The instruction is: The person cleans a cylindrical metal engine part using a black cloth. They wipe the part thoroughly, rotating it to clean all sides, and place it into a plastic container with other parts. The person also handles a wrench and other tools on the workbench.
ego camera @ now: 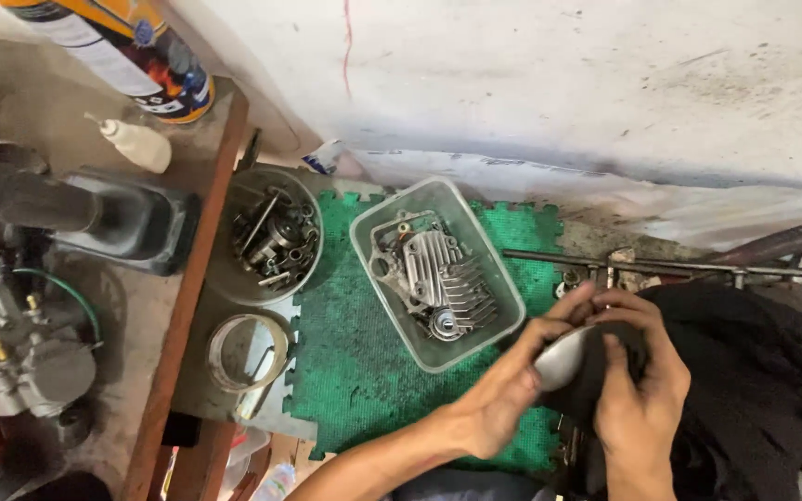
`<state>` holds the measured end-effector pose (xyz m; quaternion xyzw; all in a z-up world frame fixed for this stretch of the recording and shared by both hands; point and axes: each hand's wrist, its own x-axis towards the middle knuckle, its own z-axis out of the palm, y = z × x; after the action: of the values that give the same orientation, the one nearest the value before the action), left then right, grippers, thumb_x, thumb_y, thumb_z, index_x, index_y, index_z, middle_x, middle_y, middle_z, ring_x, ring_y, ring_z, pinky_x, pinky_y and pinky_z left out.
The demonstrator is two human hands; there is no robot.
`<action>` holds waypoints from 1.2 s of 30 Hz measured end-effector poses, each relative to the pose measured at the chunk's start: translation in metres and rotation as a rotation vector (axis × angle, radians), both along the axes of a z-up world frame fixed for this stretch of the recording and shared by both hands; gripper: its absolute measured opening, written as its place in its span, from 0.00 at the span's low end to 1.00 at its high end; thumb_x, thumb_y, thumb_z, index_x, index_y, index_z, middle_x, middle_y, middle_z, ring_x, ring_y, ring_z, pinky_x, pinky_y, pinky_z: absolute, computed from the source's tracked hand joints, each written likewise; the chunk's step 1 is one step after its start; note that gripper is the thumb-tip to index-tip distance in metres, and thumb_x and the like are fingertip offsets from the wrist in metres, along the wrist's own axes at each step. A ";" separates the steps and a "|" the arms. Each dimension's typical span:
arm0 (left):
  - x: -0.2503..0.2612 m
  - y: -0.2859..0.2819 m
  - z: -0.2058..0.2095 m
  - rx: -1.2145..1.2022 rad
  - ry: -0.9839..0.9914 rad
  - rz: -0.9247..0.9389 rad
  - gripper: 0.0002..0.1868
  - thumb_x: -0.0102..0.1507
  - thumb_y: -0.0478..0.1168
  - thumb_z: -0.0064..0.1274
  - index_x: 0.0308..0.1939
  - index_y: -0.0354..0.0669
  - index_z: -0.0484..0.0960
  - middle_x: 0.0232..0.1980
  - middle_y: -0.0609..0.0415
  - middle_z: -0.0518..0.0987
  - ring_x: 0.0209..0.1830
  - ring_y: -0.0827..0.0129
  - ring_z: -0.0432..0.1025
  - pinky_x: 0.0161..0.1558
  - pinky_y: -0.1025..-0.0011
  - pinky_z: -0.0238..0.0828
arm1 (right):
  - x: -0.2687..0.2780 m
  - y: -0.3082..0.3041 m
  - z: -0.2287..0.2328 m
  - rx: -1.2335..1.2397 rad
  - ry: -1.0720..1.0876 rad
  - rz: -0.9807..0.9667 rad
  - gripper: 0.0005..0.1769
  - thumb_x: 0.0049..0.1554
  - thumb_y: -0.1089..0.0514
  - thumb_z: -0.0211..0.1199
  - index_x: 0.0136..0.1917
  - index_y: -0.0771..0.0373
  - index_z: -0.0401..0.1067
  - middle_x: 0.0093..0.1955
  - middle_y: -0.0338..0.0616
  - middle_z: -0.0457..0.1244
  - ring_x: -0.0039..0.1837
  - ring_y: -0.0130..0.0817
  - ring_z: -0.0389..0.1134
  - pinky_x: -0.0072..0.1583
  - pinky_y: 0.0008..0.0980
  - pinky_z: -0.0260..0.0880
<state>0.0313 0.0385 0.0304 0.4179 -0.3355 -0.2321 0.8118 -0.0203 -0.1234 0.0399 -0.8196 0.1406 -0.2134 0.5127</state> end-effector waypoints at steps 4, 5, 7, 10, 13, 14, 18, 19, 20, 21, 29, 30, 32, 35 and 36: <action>0.001 0.008 -0.002 0.077 -0.030 -0.026 0.44 0.77 0.72 0.26 0.74 0.33 0.60 0.87 0.34 0.41 0.90 0.48 0.38 0.86 0.54 0.32 | 0.002 0.003 0.007 0.131 0.074 0.025 0.11 0.60 0.74 0.49 0.51 0.68 0.70 0.66 0.52 0.67 0.69 0.41 0.66 0.72 0.37 0.61; 0.002 0.002 -0.005 0.010 0.051 -0.024 0.43 0.75 0.72 0.29 0.73 0.35 0.60 0.89 0.36 0.39 0.91 0.49 0.37 0.87 0.54 0.31 | 0.003 0.002 0.006 0.083 0.036 0.091 0.14 0.56 0.74 0.52 0.54 0.68 0.70 0.66 0.52 0.67 0.70 0.42 0.66 0.74 0.39 0.60; 0.004 -0.006 -0.008 -0.061 0.129 -0.043 0.42 0.74 0.73 0.31 0.72 0.38 0.59 0.90 0.38 0.37 0.92 0.50 0.35 0.88 0.53 0.30 | 0.008 0.001 0.012 0.025 -0.003 0.138 0.19 0.52 0.74 0.55 0.57 0.67 0.70 0.67 0.53 0.66 0.72 0.44 0.66 0.75 0.40 0.59; 0.005 -0.011 -0.009 -0.194 0.421 -0.069 0.40 0.71 0.73 0.36 0.68 0.40 0.61 0.91 0.45 0.32 0.90 0.53 0.35 0.84 0.51 0.34 | 0.016 0.008 0.018 0.292 -0.057 0.375 0.35 0.43 0.71 0.63 0.65 0.66 0.63 0.72 0.54 0.58 0.74 0.46 0.60 0.72 0.43 0.60; 0.002 -0.011 -0.004 -0.103 0.378 -0.030 0.45 0.70 0.75 0.34 0.69 0.38 0.62 0.91 0.45 0.32 0.88 0.50 0.39 0.81 0.49 0.37 | 0.018 0.023 0.013 0.096 -0.104 0.282 0.48 0.39 0.63 0.79 0.67 0.65 0.56 0.72 0.52 0.55 0.72 0.45 0.60 0.72 0.42 0.59; 0.002 -0.010 -0.002 -0.120 0.412 -0.072 0.47 0.68 0.77 0.32 0.71 0.38 0.59 0.90 0.47 0.30 0.88 0.52 0.38 0.82 0.50 0.35 | 0.020 0.026 0.016 0.041 -0.129 0.227 0.43 0.40 0.63 0.77 0.65 0.65 0.58 0.69 0.52 0.58 0.70 0.43 0.62 0.70 0.40 0.61; -0.003 -0.011 -0.004 -0.061 0.211 0.000 0.51 0.68 0.79 0.24 0.79 0.43 0.46 0.88 0.44 0.33 0.90 0.55 0.36 0.86 0.54 0.31 | 0.014 0.018 0.008 0.030 -0.049 0.069 0.20 0.51 0.68 0.65 0.58 0.66 0.69 0.55 0.48 0.69 0.59 0.36 0.72 0.65 0.34 0.70; -0.001 -0.008 -0.003 -0.060 0.212 0.005 0.51 0.68 0.79 0.24 0.79 0.43 0.46 0.88 0.44 0.33 0.90 0.55 0.36 0.86 0.54 0.31 | 0.013 0.016 0.010 0.033 -0.048 0.073 0.20 0.51 0.68 0.65 0.58 0.66 0.69 0.55 0.48 0.69 0.59 0.36 0.72 0.65 0.34 0.70; 0.000 -0.006 -0.002 -0.038 0.192 -0.031 0.51 0.69 0.79 0.23 0.78 0.40 0.48 0.89 0.45 0.33 0.90 0.56 0.35 0.86 0.54 0.31 | 0.013 0.015 0.011 0.074 -0.047 0.054 0.13 0.57 0.69 0.59 0.57 0.67 0.71 0.54 0.48 0.71 0.59 0.36 0.73 0.66 0.33 0.71; 0.002 -0.005 0.000 -0.019 0.172 -0.073 0.52 0.70 0.79 0.22 0.78 0.38 0.51 0.90 0.45 0.33 0.91 0.56 0.35 0.87 0.54 0.32 | 0.012 0.012 0.013 0.114 -0.046 0.028 0.09 0.63 0.71 0.54 0.55 0.67 0.72 0.53 0.49 0.73 0.58 0.36 0.75 0.66 0.33 0.71; 0.009 -0.008 -0.005 -0.195 0.517 -0.082 0.51 0.66 0.78 0.27 0.76 0.40 0.53 0.88 0.46 0.35 0.88 0.54 0.37 0.83 0.53 0.33 | 0.015 0.010 0.020 0.183 -0.011 0.281 0.32 0.48 0.68 0.67 0.67 0.68 0.65 0.66 0.51 0.63 0.69 0.41 0.65 0.70 0.38 0.62; 0.009 -0.008 -0.008 -0.176 0.493 -0.047 0.52 0.66 0.79 0.27 0.75 0.39 0.55 0.89 0.46 0.36 0.88 0.54 0.36 0.83 0.54 0.32 | 0.017 0.015 0.020 0.260 0.005 0.322 0.44 0.41 0.66 0.73 0.69 0.67 0.61 0.66 0.50 0.58 0.69 0.42 0.61 0.69 0.39 0.61; 0.005 -0.006 -0.008 -0.113 0.404 -0.024 0.48 0.68 0.77 0.28 0.72 0.38 0.56 0.89 0.44 0.37 0.89 0.50 0.37 0.84 0.52 0.35 | 0.020 0.019 0.024 0.125 -0.013 0.278 0.45 0.38 0.63 0.77 0.67 0.66 0.62 0.63 0.48 0.59 0.65 0.40 0.63 0.66 0.38 0.63; 0.012 -0.002 -0.003 0.052 0.156 0.038 0.43 0.72 0.74 0.26 0.68 0.37 0.62 0.89 0.38 0.41 0.89 0.43 0.43 0.84 0.50 0.38 | 0.011 0.021 0.002 0.052 -0.021 0.198 0.41 0.38 0.62 0.79 0.62 0.63 0.61 0.58 0.47 0.59 0.60 0.39 0.64 0.62 0.37 0.64; 0.018 -0.003 0.000 0.159 0.007 0.083 0.43 0.73 0.73 0.24 0.67 0.37 0.67 0.89 0.35 0.45 0.89 0.40 0.47 0.84 0.51 0.39 | 0.007 0.019 -0.011 0.124 -0.006 0.164 0.36 0.41 0.64 0.76 0.59 0.63 0.60 0.55 0.47 0.58 0.58 0.40 0.63 0.60 0.37 0.64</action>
<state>0.0495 0.0359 0.0303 0.4937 -0.2955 -0.2258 0.7861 -0.0130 -0.1047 0.0287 -0.7943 0.0843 -0.1641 0.5788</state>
